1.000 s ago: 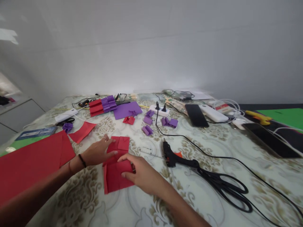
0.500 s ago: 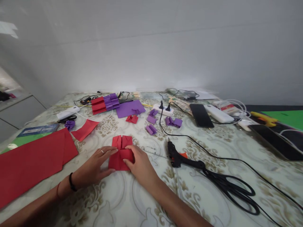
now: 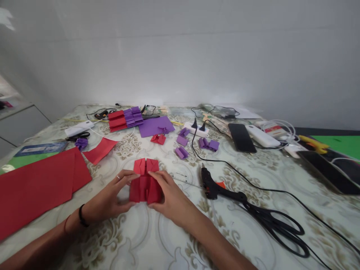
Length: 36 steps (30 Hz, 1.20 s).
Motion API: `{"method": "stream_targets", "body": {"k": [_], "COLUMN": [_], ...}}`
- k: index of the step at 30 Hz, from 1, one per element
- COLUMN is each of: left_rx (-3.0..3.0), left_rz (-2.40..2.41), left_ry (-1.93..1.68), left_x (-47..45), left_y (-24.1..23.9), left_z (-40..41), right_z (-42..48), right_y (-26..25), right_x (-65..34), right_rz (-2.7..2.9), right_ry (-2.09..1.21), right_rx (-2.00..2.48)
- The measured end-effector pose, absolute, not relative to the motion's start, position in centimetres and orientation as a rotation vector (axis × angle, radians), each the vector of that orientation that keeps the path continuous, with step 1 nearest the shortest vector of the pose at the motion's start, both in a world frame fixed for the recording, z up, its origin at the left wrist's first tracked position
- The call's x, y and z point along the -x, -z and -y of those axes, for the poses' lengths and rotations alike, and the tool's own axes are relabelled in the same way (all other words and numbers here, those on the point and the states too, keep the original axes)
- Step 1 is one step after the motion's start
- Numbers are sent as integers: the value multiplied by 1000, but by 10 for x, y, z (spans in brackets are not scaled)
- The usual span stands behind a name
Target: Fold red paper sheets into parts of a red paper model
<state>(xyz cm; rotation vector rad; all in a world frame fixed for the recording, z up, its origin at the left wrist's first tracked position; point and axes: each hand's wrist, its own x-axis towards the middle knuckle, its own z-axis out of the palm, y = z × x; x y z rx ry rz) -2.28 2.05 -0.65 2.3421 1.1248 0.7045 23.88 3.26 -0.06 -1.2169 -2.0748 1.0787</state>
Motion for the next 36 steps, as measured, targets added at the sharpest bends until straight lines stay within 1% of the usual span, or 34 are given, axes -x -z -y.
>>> {"method": "stream_targets", "body": {"k": [3, 6, 9, 12, 14, 17, 22, 25, 33, 36], "left_rx": [-2189, -1917, -1748, -1742, -1756, -1775, -1816, -1790, -1829, -1762], "left_rz": [-1051, -952, -1046, -1163, -1168, -1147, -1111, -1112, -1125, -1151], "left_ry": [-760, -818, -840, -803, -803, -832, -793, -732, -732, -737], "left_x": [24, 24, 22, 21, 22, 25, 25, 24, 25, 23], "left_y": [-5, -17, -21, -19, -18, -20, -28, -31, -26, -23], "left_z": [-18, -16, -15, -17, -18, -19, -15, -13, -15, -13], "right_z": [-32, -29, -25, -22, -23, -24, -26, -29, -32, -29], "right_y": [-1, -5, -9, -11, -11, -8, 2, 6, -5, -12], "right_x": [-242, -243, -242, -242, -245, -249, -250, -252, -254, -252], "right_rz": [1993, 1888, 1765, 1658, 1629, 1634, 1679, 1665, 1739, 1711], "right_ry": [-1157, -1230, -1332, -1456, -1483, -1427, -1143, -1059, -1075, -1175], "right_rx": [1125, 1053, 993, 970, 981, 1019, 1220, 1306, 1316, 1325]}}
